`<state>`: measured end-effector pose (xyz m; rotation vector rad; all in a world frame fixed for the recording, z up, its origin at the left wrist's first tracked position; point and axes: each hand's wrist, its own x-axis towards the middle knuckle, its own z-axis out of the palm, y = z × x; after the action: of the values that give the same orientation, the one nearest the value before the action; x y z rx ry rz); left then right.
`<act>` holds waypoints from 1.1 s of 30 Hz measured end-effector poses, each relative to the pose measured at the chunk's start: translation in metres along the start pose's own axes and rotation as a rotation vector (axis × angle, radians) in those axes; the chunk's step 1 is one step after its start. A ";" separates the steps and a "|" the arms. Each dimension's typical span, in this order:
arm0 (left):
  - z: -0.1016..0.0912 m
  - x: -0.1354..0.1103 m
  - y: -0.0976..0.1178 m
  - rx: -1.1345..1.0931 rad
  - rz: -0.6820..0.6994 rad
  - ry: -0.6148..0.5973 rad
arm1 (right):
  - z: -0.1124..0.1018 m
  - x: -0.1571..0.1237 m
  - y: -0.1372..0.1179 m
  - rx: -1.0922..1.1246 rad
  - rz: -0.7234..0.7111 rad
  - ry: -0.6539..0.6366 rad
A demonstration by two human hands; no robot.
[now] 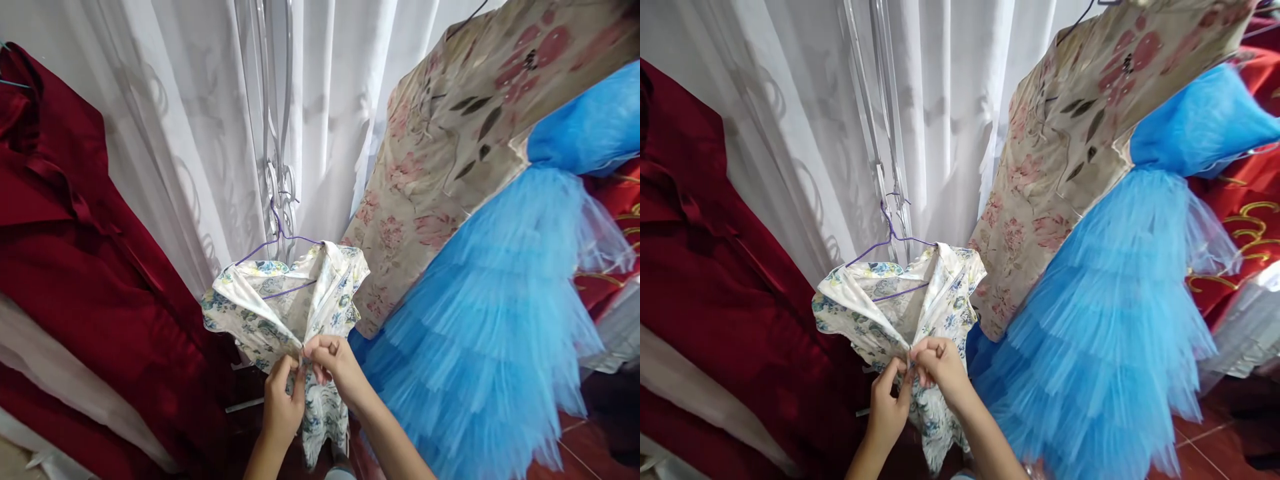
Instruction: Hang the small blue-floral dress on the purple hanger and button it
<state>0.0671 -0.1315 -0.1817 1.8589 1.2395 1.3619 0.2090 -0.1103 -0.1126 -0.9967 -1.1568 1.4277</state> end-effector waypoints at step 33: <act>-0.084 0.196 0.091 0.148 0.437 0.452 | 0.008 0.117 -0.090 -0.220 -0.460 -0.067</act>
<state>0.0373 -0.0070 0.0114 2.0795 1.2057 2.0639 0.2005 0.0075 -0.0234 -0.7665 -1.5032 0.9881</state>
